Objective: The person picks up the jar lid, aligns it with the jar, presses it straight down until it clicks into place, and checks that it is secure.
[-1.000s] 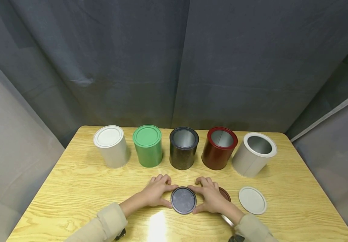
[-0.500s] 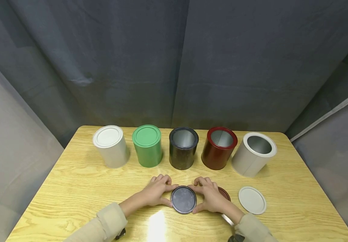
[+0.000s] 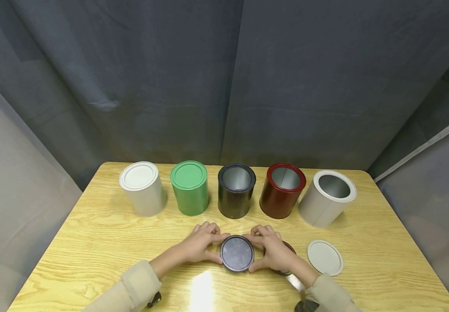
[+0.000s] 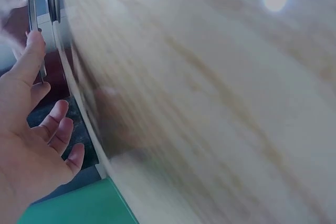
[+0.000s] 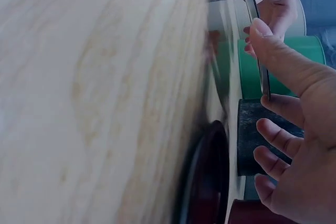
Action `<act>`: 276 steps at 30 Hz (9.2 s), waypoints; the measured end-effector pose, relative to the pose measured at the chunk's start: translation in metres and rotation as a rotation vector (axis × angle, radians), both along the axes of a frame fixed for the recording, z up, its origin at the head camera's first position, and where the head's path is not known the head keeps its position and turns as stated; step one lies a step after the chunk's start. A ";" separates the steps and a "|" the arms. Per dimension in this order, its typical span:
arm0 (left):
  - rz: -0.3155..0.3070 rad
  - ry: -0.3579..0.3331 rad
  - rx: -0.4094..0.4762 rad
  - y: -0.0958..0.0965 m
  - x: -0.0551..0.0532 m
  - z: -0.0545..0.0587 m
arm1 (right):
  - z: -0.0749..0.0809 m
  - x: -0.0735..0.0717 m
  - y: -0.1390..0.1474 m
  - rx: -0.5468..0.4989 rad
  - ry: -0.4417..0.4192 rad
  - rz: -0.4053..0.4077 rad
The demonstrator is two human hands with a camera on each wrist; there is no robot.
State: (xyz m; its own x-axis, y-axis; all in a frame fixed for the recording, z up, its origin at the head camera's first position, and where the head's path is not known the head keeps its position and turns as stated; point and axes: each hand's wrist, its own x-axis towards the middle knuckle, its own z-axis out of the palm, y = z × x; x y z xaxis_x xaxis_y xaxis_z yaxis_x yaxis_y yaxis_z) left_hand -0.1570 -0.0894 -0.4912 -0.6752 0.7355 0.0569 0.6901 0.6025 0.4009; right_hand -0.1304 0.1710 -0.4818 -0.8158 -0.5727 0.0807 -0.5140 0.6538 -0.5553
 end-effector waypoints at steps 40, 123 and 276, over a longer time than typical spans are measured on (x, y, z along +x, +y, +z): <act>-0.025 -0.003 0.174 -0.005 0.000 0.037 | 0.032 -0.002 0.004 -0.135 0.148 0.067; 0.069 0.063 0.611 0.001 -0.026 0.086 | 0.083 -0.027 0.001 -0.349 0.185 -0.077; 0.224 -0.088 0.037 0.014 -0.113 0.128 | 0.114 -0.120 -0.003 0.054 -0.056 -0.174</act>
State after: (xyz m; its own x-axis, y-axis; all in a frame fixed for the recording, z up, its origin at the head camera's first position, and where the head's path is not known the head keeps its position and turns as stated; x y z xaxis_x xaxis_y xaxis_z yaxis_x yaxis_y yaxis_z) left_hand -0.2697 -0.0756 -0.3631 -0.8249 0.5651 0.0150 0.5023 0.7205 0.4781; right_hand -0.2500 0.1676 -0.3678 -0.9052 -0.4250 0.0057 -0.3601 0.7597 -0.5415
